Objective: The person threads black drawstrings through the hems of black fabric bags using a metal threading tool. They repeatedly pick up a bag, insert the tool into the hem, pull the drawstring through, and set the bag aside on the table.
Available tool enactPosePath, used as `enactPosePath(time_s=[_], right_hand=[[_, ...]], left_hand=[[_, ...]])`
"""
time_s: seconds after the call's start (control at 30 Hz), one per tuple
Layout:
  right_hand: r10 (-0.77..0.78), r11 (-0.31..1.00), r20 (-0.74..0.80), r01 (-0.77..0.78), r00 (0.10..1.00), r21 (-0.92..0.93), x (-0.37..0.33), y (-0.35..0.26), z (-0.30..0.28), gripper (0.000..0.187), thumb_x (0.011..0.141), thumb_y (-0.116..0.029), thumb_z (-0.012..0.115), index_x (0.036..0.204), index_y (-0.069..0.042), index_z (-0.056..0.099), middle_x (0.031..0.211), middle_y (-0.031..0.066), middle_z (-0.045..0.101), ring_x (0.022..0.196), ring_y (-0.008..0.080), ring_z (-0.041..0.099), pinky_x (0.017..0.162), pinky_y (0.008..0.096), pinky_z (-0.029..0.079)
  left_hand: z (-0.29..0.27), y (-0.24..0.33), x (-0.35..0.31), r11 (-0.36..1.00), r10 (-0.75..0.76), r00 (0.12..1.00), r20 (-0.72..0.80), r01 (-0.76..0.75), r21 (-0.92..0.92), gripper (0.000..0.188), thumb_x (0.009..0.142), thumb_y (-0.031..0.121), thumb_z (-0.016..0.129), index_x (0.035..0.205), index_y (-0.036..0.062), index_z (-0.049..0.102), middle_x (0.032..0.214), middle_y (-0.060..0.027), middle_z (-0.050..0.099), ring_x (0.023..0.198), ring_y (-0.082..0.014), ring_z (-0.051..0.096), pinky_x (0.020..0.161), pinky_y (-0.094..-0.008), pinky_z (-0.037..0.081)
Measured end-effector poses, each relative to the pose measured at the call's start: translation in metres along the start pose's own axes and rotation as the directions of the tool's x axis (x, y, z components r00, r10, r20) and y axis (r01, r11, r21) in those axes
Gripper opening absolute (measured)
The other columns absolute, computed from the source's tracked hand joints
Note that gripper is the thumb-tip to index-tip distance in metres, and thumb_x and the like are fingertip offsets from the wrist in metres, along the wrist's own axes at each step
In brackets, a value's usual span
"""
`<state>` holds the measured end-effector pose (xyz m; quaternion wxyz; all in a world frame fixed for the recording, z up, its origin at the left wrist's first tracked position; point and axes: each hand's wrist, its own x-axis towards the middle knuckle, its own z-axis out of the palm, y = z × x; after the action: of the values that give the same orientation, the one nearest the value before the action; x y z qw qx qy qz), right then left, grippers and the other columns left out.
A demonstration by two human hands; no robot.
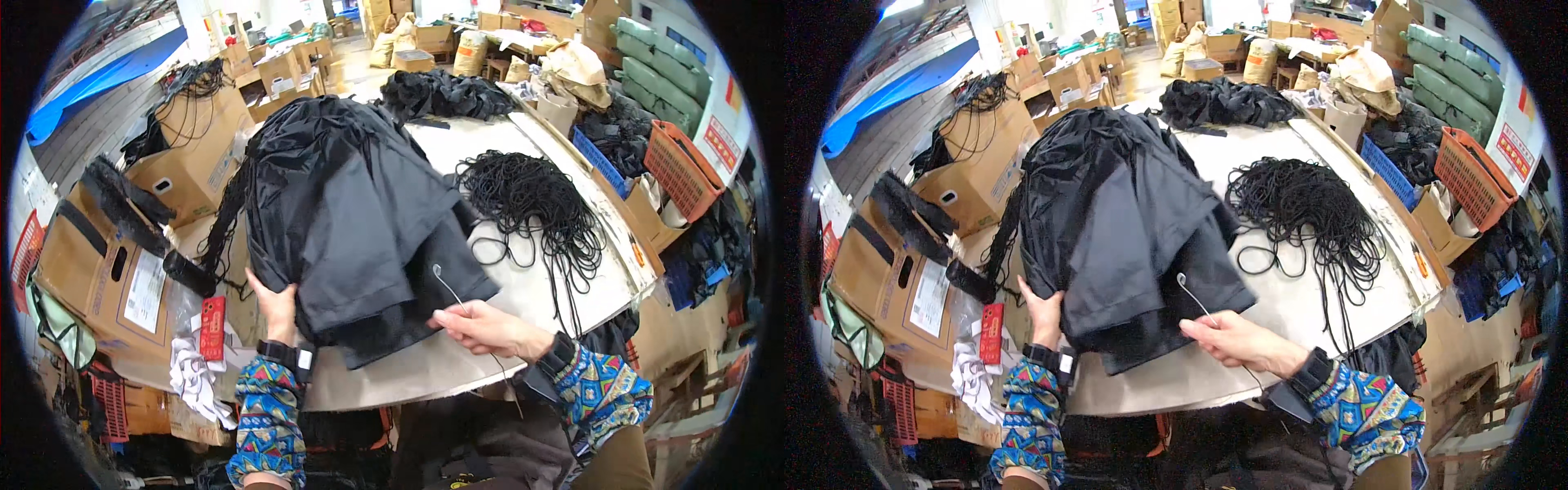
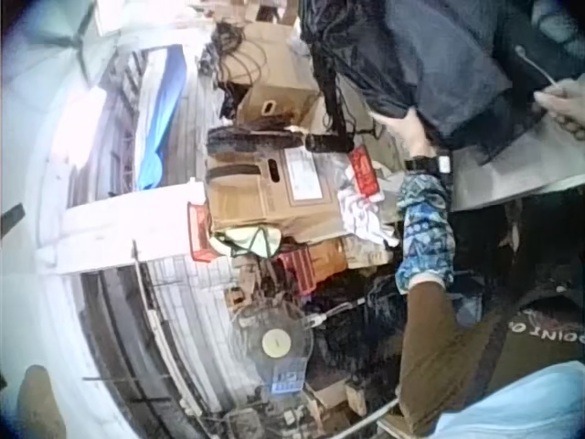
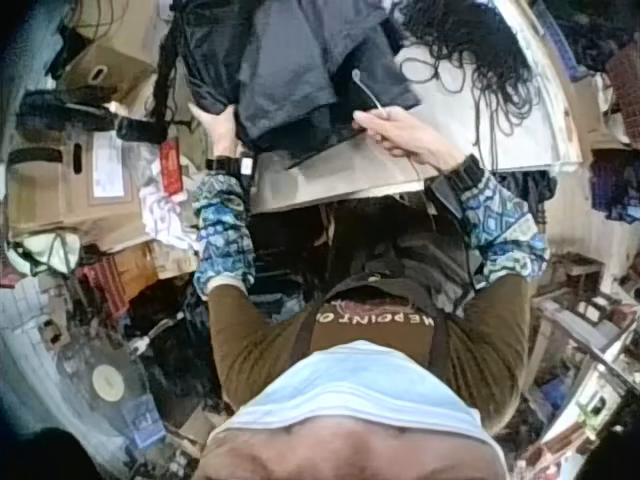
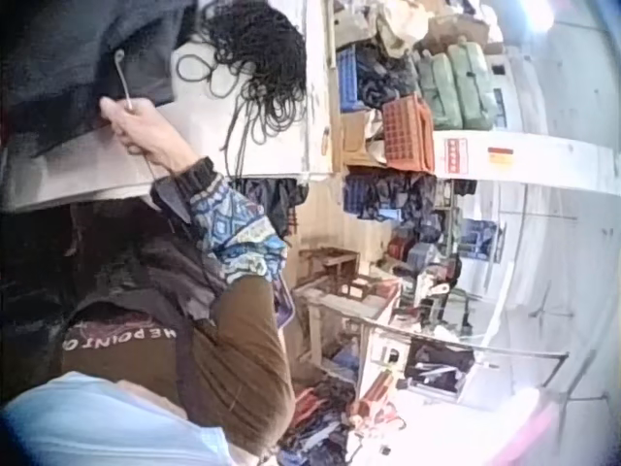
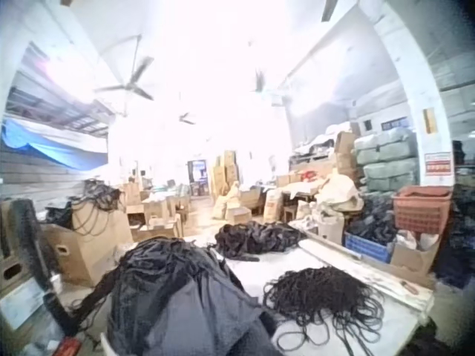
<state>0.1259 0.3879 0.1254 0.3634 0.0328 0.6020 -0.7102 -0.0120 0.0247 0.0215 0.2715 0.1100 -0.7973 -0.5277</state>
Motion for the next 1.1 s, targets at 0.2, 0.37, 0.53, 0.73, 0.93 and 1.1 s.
enactPosePath(time_s=[0.2,0.37,0.53,0.73,0.93,1.1], right_hand=[[0.048,0.958,-0.129,-0.009,0.99,0.287,-0.058,0.02,-0.029,0.038,0.102,-0.031,0.037,0.114,0.001,0.054,0.07,-0.006,0.039,0.048,0.0009,0.024,0.036,0.0171,0.018],[0.111,0.719,-0.26,0.103,0.959,0.687,-0.117,0.11,-0.076,0.047,0.099,-0.044,0.038,0.106,0.0,0.053,0.067,-0.0047,0.032,0.048,0.0043,0.024,0.033,0.0163,0.019],[0.098,0.488,-0.356,0.267,0.929,0.831,-0.122,0.171,-0.072,0.042,0.096,-0.042,0.047,0.101,-0.002,0.056,0.063,-0.0049,0.031,0.047,0.0047,0.024,0.033,0.0188,0.018],[0.038,0.289,-0.503,0.472,0.863,0.833,-0.158,0.196,-0.058,0.041,0.095,-0.043,0.048,0.099,-0.003,0.057,0.063,-0.0054,0.033,0.047,0.0047,0.025,0.035,0.0182,0.019],[0.013,0.199,-0.729,0.713,0.685,0.673,-0.191,0.211,-0.043,0.046,0.093,-0.051,0.046,0.097,-0.007,0.057,0.062,-0.0056,0.038,0.047,0.0054,0.03,0.035,0.0195,0.02],[-0.009,0.176,-0.979,0.963,-0.205,-0.203,-0.329,0.246,-0.044,0.027,0.101,-0.019,0.037,0.122,-0.009,0.05,0.066,-0.0061,0.029,0.047,0.0036,0.027,0.034,0.0194,0.022]], left_hand=[[-0.024,0.0,0.097,0.865,-0.117,0.981,0.152,0.025,0.501,0.103,0.067,0.016,0.076,0.145,0.0014,0.012,0.141,-0.0259,0.034,0.128,-0.0433,0.037,0.105,-0.0383,0.034],[0.012,0.08,0.023,0.554,0.204,0.86,0.467,-0.495,0.669,0.1,0.073,0.062,0.063,0.143,0.0018,0.026,0.149,-0.0275,0.013,0.136,-0.0508,0.009,0.101,-0.072,0.011],[0.048,0.11,-0.057,0.507,0.233,0.577,0.783,-0.759,0.408,0.116,0.06,0.06,0.075,0.147,0.0113,0.018,0.15,-0.0264,0.011,0.132,-0.0589,0.007,0.097,-0.075,0.015],[0.077,0.08,-0.016,0.539,0.098,0.506,0.857,-0.751,0.382,0.117,0.057,0.061,0.076,0.148,0.0204,0.017,0.152,-0.0221,0.009,0.134,-0.0569,0.006,0.098,-0.0735,0.018],[0.079,0.076,0.038,0.494,0.073,0.545,0.835,-0.747,0.444,0.114,0.057,0.056,0.079,0.148,0.0221,0.018,0.152,-0.0201,0.01,0.137,-0.0503,0.008,0.101,-0.0696,0.02],[0.111,0.093,0.041,0.317,0.34,0.328,0.881,-0.922,0.221,0.101,0.064,0.046,0.079,0.143,0.0062,0.029,0.145,-0.0225,0.028,0.137,-0.0396,0.02,0.109,-0.0546,0.019]])
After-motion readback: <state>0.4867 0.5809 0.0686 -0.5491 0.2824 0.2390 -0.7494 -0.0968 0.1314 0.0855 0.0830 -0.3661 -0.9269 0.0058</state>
